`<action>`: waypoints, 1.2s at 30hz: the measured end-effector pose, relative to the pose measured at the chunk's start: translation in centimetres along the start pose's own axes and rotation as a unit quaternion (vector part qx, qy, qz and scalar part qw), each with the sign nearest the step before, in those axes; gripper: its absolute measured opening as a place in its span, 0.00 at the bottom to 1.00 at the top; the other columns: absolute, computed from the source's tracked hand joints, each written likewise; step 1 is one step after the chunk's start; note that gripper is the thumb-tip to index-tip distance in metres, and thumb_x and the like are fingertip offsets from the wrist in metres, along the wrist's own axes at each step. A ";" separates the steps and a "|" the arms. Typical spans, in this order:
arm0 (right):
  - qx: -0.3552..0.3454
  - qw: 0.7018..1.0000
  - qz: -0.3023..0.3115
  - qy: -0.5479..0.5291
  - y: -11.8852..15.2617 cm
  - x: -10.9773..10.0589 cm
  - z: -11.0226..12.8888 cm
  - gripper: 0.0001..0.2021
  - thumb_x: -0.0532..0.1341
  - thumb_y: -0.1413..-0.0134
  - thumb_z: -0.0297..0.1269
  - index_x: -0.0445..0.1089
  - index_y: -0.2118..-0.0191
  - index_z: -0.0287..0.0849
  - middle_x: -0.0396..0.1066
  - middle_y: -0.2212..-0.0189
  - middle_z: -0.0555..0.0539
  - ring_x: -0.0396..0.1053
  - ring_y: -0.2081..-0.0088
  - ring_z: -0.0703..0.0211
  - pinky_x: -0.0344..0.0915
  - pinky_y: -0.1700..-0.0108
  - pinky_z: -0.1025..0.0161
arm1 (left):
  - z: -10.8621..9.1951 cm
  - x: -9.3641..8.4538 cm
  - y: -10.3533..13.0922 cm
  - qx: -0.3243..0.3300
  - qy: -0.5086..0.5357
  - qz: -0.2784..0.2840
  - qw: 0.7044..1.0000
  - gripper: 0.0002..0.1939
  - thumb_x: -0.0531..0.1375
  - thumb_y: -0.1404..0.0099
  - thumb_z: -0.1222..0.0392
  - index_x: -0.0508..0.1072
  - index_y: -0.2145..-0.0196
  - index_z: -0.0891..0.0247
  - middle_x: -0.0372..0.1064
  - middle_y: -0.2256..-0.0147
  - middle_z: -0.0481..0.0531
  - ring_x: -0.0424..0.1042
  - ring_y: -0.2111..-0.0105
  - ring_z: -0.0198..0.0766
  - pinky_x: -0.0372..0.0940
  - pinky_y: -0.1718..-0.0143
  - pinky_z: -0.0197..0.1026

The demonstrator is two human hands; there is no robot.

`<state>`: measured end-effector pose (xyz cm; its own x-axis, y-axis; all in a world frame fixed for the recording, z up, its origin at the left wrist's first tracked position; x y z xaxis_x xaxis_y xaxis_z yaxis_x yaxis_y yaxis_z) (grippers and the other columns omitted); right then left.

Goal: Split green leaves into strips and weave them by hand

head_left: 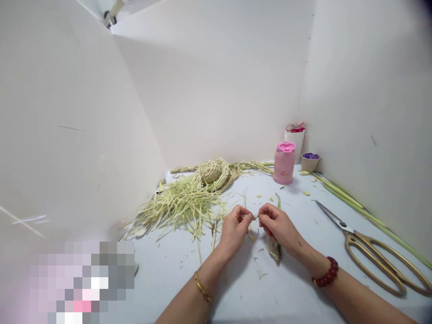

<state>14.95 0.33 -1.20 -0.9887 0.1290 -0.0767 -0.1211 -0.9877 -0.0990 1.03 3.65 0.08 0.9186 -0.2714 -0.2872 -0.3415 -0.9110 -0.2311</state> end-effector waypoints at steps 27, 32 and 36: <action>-0.131 0.956 0.019 0.261 -0.3 0.0 0.4 0.04 0.50 0.50 0.32 0.57 0.74 0.44 0.59 0.80 0.55 0.56 0.76 0.64 0.53 0.71 0.67 | 1.1 -0.1 -1.0 -0.051 0.008 0.036 0.998 0.12 0.59 0.43 0.52 0.71 0.67 0.64 0.64 0.76 0.46 0.58 0.78 0.30 0.54 0.75 0.34; -0.158 0.933 0.014 0.322 -0.3 0.2 0.2 0.04 0.51 0.52 0.31 0.56 0.75 0.44 0.58 0.80 0.55 0.56 0.76 0.63 0.52 0.72 0.66 | 1.0 0.1 -0.6 -0.005 -0.064 0.025 0.998 0.10 0.57 0.42 0.55 0.68 0.76 0.64 0.59 0.79 0.44 0.56 0.77 0.31 0.52 0.74 0.34; -0.159 0.914 0.008 0.373 -0.3 0.1 0.0 0.04 0.51 0.49 0.31 0.59 0.73 0.44 0.61 0.78 0.54 0.56 0.76 0.63 0.51 0.71 0.65 | 0.9 0.0 -0.7 -0.013 -0.056 0.029 0.998 0.10 0.57 0.43 0.55 0.67 0.77 0.64 0.56 0.81 0.43 0.54 0.78 0.30 0.50 0.75 0.34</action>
<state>14.84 0.65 -1.14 -0.6399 0.2561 -0.7245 0.0425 -0.9296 -0.3661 1.05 4.58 -0.57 0.8690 -0.2888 -0.4018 -0.3866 -0.9031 -0.1869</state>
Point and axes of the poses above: each hand's wrist, its own y-axis away from the middle knuckle, its own x-axis out of the palm, z = x × y, the point moved 4 cm from there along -y, towards the middle knuckle
